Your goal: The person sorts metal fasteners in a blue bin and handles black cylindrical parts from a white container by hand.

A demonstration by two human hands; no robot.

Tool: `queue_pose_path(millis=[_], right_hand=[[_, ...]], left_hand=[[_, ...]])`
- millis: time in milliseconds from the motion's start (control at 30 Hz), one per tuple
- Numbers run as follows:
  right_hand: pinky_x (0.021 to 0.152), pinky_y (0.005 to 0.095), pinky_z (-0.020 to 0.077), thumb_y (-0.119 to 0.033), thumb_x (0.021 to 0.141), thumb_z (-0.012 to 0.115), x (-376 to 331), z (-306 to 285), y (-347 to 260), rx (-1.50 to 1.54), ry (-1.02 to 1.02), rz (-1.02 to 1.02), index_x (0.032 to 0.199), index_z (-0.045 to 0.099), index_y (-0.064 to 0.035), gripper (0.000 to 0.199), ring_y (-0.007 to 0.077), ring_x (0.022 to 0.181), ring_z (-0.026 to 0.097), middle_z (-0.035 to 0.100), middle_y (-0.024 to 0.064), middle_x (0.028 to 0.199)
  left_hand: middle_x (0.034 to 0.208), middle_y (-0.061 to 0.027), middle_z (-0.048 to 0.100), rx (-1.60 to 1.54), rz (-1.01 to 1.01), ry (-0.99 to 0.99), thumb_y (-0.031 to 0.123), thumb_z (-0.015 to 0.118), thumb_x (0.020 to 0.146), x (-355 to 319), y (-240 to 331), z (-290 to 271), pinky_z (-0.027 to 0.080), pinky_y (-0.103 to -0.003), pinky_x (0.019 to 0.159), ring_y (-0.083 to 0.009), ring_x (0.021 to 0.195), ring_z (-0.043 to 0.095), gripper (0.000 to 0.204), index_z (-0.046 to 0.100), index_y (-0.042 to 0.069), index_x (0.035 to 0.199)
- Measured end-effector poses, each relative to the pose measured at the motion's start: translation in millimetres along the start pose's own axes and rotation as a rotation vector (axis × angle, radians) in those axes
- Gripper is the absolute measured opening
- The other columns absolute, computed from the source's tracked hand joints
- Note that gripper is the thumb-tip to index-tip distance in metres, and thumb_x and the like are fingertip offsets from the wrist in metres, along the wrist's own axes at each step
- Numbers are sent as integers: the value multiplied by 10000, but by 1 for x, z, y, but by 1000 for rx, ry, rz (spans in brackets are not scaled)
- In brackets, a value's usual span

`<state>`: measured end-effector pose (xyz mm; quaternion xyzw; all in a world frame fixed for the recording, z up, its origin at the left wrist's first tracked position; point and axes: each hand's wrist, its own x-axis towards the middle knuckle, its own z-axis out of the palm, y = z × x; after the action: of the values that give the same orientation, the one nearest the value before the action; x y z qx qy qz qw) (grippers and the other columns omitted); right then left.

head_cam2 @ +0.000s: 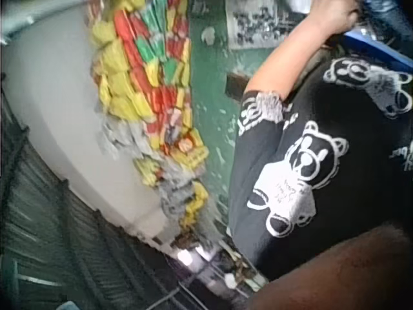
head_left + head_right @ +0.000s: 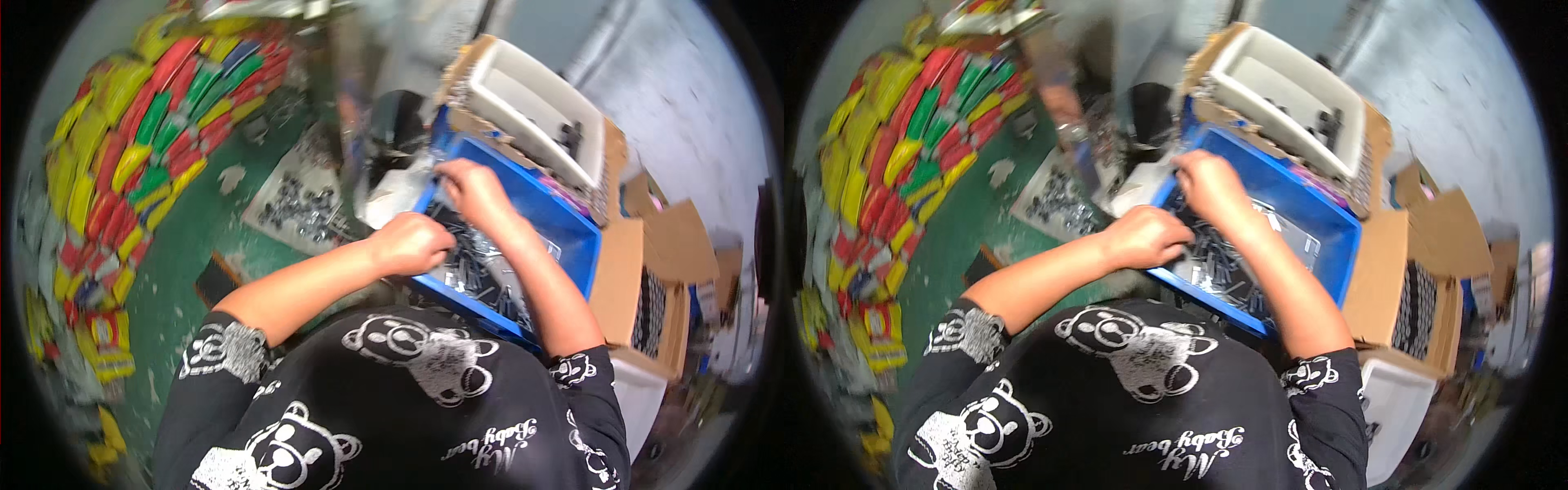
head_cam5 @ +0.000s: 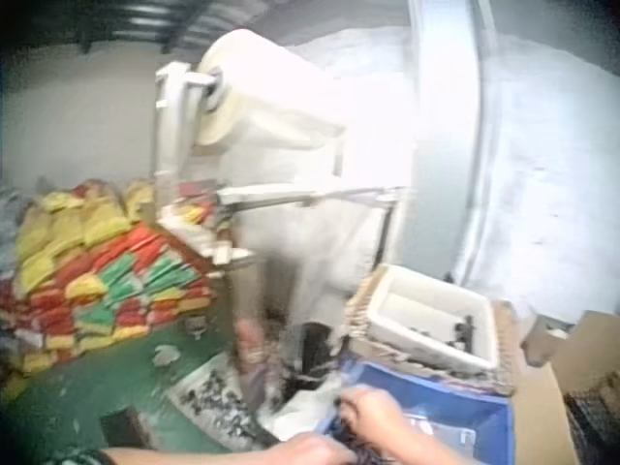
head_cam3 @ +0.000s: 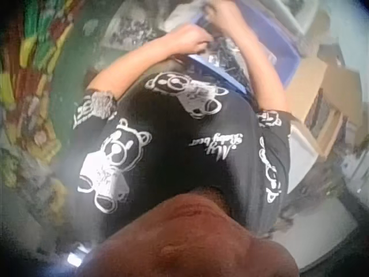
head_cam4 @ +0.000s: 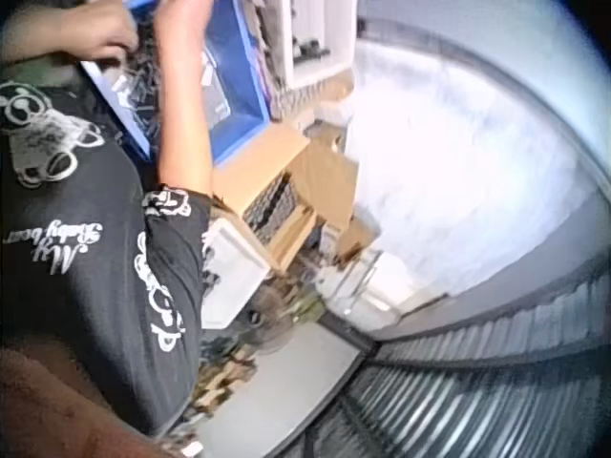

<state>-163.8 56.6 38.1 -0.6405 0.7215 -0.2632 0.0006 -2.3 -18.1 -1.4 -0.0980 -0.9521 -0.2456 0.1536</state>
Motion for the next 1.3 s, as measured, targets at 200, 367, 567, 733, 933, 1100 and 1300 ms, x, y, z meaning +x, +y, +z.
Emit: queue_pose_path(millis=[200,367,567,733,933,1100,1300], right_hand=[[750,463,547,-155,727,648,-75,-29,-31,-199,-195,238,856,728,-66,176,360,852,683,697,188,856],[653,453,553,-66,653,632,-110,-26,-50,-200,-130,320,731,718,-64,117,341,763,688,689,180,785],[589,438,538,-111,659,629,-145,0,-57,-236,96,365,674,692,-45,93,329,689,678,674,162,714],[540,449,511,-127,637,632,-155,31,-66,-261,225,448,648,671,-30,105,332,621,662,642,174,640],[522,460,492,-155,687,627,-160,53,-85,-203,586,645,662,638,-49,109,365,575,628,617,171,604],[583,488,516,-155,665,581,-133,52,-91,-284,681,1018,634,668,-58,134,397,625,641,633,198,642],[686,504,530,-208,698,610,-134,54,-72,-486,289,1161,748,713,-65,183,360,732,663,666,191,747]], left_hand=[[822,-160,661,65,-37,-74,128,637,733,7,9,-5,504,-456,693,-355,789,634,186,683,60,900],[852,-174,670,53,-91,-59,77,633,721,11,19,-2,514,-427,701,-354,784,644,182,697,38,887],[816,-202,664,-101,-47,41,4,587,716,9,14,8,508,-393,727,-363,765,651,142,663,-32,831],[843,-200,648,-160,-45,12,-53,534,751,6,4,9,500,-350,731,-295,761,647,165,640,-61,877],[1022,-170,693,-9,157,27,144,580,897,0,17,-10,498,-388,803,-322,907,660,237,692,31,1072],[996,-212,644,-188,657,20,78,552,889,-44,-28,-43,475,-439,795,-382,911,609,274,640,-10,1133],[1105,-178,602,-365,445,-92,-14,585,665,-145,-108,-36,436,-429,902,-354,1015,563,44,571,-26,705]])
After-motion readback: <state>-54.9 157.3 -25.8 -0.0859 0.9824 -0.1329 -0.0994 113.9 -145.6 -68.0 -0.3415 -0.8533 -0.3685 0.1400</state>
